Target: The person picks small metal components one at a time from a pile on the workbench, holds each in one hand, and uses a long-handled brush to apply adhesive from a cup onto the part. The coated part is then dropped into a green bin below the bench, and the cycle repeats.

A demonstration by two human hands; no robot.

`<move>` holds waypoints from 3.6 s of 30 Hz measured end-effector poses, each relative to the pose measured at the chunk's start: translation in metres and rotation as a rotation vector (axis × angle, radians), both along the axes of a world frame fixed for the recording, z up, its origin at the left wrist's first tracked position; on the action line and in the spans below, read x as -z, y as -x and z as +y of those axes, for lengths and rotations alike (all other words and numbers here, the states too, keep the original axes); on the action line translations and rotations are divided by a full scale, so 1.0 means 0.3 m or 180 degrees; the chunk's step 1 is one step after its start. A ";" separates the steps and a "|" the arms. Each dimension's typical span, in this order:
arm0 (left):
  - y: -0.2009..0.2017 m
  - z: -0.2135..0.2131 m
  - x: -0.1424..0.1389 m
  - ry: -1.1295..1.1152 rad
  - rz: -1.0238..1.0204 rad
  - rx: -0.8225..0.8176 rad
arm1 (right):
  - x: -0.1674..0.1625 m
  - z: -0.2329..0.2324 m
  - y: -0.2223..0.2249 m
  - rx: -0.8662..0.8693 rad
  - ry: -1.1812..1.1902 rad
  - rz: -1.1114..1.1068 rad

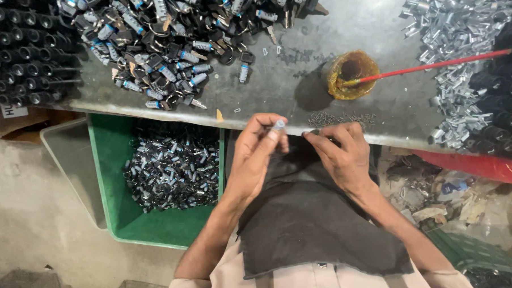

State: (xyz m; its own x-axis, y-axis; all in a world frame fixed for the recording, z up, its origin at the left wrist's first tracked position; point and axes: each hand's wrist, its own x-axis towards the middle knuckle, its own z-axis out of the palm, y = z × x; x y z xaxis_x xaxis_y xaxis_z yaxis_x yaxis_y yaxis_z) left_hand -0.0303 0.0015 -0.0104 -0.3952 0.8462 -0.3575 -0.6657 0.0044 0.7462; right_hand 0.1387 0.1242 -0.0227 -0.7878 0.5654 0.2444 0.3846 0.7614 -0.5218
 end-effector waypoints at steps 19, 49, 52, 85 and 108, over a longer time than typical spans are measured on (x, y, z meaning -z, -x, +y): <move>-0.127 0.035 -0.017 -0.0097 -0.0933 0.0038 | -0.050 -0.053 0.040 0.0701 0.3346 0.2035; -0.087 0.032 -0.034 0.0044 0.0021 0.0310 | -0.127 -0.036 0.037 0.0854 0.3280 0.1522; -0.074 0.024 -0.029 0.0021 -0.0189 0.0438 | -0.111 -0.027 0.021 0.0791 0.3638 0.1691; -0.101 0.197 -0.016 -0.0559 -0.2195 0.0092 | -0.188 0.189 -0.080 0.1627 0.1812 0.1719; 0.237 0.129 0.048 0.0974 0.4368 -0.0626 | -0.082 0.003 0.095 0.0283 0.0551 -0.0595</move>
